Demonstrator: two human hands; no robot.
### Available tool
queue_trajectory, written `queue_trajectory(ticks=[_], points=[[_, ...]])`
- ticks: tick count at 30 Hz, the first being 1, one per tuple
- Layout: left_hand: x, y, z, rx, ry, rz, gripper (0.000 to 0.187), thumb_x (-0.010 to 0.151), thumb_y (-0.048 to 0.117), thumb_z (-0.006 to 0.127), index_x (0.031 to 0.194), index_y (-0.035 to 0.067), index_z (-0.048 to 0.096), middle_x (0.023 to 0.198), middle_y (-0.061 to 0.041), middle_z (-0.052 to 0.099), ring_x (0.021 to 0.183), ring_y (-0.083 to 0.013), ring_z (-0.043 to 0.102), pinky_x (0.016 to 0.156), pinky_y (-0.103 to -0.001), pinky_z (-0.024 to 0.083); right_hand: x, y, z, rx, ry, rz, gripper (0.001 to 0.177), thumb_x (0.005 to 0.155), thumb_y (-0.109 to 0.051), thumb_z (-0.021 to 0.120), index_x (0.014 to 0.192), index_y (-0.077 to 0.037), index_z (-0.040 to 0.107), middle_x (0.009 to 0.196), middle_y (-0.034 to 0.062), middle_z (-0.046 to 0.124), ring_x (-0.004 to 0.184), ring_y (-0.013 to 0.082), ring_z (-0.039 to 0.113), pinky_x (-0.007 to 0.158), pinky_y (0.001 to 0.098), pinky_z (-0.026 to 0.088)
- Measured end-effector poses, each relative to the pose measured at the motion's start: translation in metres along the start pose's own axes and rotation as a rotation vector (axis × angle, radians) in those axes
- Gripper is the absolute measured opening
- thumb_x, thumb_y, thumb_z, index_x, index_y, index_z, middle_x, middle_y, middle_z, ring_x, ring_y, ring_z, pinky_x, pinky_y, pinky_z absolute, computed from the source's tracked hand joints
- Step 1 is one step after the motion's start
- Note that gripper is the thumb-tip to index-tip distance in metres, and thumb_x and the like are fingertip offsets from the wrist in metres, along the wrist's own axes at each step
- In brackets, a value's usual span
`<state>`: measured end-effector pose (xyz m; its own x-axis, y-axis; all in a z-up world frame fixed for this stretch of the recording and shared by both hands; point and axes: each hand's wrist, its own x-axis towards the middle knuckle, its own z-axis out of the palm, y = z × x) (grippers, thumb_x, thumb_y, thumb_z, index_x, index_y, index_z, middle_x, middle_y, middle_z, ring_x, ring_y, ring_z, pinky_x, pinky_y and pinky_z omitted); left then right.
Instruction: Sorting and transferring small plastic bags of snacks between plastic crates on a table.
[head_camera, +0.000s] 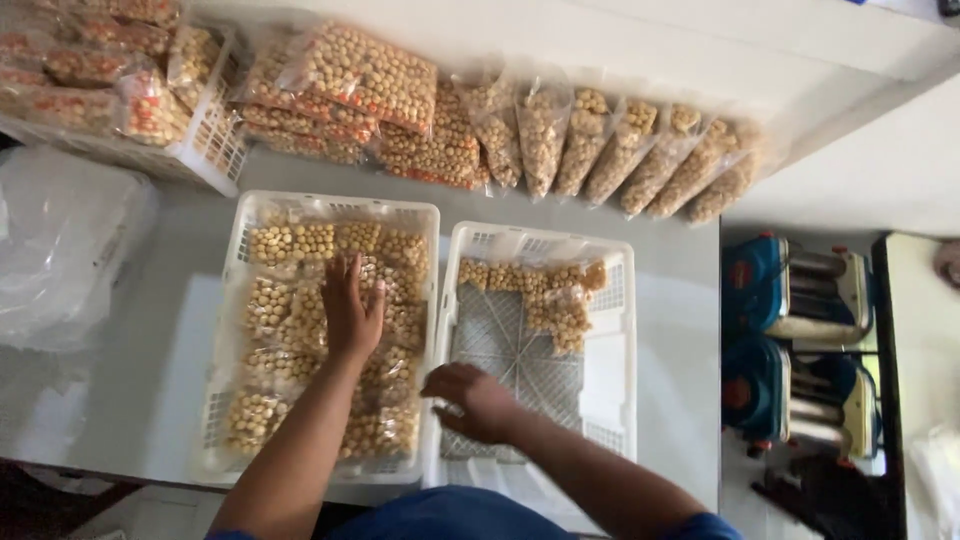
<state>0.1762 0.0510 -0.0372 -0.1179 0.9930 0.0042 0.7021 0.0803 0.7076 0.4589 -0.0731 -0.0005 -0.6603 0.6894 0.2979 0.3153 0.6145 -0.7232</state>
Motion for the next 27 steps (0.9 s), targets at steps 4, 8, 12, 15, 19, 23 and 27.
queue_trajectory(ticks=[4,8,12,15,19,23,27], points=[[-0.014,-0.031,-0.032,0.291,0.002,0.261,0.075,0.123,0.056,0.049,0.186,0.017,0.040,0.198,-0.023,0.025,0.182,-0.0519,0.017,0.142,-0.076,0.017,0.025,-0.048,0.075,-0.233,-0.119,0.142,0.049,0.103,-0.032,0.077,0.149,-0.015,0.078,0.163,0.0157,0.072,0.151,0.0397,0.064,0.124,0.0617,0.044],[-0.018,-0.068,-0.062,0.561,-0.187,0.398,0.086,0.112,0.057,0.067,0.186,0.021,0.041,0.197,-0.021,0.028,0.177,-0.0547,0.027,0.134,-0.076,0.031,0.051,-0.059,0.143,-0.381,0.045,0.203,0.069,0.078,-0.019,0.076,0.146,-0.006,0.077,0.157,0.0233,0.068,0.155,0.0510,0.054,0.138,0.0635,0.037],[-0.015,-0.084,-0.079,0.524,-0.298,0.466,0.085,0.106,0.055,0.079,0.180,0.021,0.055,0.191,-0.022,0.042,0.172,-0.0556,0.041,0.134,-0.079,0.035,0.057,-0.041,0.185,-0.578,0.101,0.267,0.066,0.079,-0.037,0.088,0.138,-0.008,0.084,0.152,0.0225,0.071,0.147,0.0546,0.064,0.123,0.0658,0.050],[-0.013,-0.085,-0.093,0.379,-0.365,0.487,0.085,0.118,0.063,0.061,0.188,0.020,0.040,0.200,-0.019,0.020,0.176,-0.0555,0.032,0.135,-0.079,0.033,0.067,-0.054,0.179,-0.593,0.091,0.336,0.065,0.074,-0.028,0.086,0.136,-0.009,0.084,0.147,0.0188,0.072,0.141,0.0505,0.068,0.121,0.0616,0.054],[-0.020,-0.100,-0.111,0.374,-0.317,0.642,0.083,0.121,0.062,0.058,0.188,0.018,0.036,0.199,-0.021,0.018,0.176,-0.0571,0.028,0.137,-0.079,0.030,0.075,-0.078,0.175,-0.715,0.093,0.384,0.065,0.081,-0.031,0.082,0.143,-0.014,0.083,0.161,0.0142,0.070,0.157,0.0459,0.063,0.121,0.0591,0.056],[-0.023,-0.142,-0.104,0.440,-0.424,0.773,0.079,0.123,0.063,0.052,0.191,0.025,0.033,0.203,-0.011,0.007,0.181,-0.0493,0.017,0.143,-0.073,0.019,0.077,-0.092,0.184,-0.701,0.123,0.462,0.060,0.090,-0.025,0.074,0.148,-0.014,0.079,0.171,0.0101,0.064,0.164,0.0444,0.056,0.124,0.0583,0.055],[-0.023,-0.136,-0.108,0.455,-0.435,0.799,0.079,0.124,0.064,0.050,0.188,0.019,0.038,0.200,-0.016,0.015,0.181,-0.0501,0.018,0.144,-0.072,0.017,0.074,-0.099,0.183,-0.650,0.145,0.501,0.060,0.097,-0.023,0.068,0.157,-0.016,0.073,0.175,0.0106,0.061,0.169,0.0450,0.051,0.126,0.0593,0.052]])
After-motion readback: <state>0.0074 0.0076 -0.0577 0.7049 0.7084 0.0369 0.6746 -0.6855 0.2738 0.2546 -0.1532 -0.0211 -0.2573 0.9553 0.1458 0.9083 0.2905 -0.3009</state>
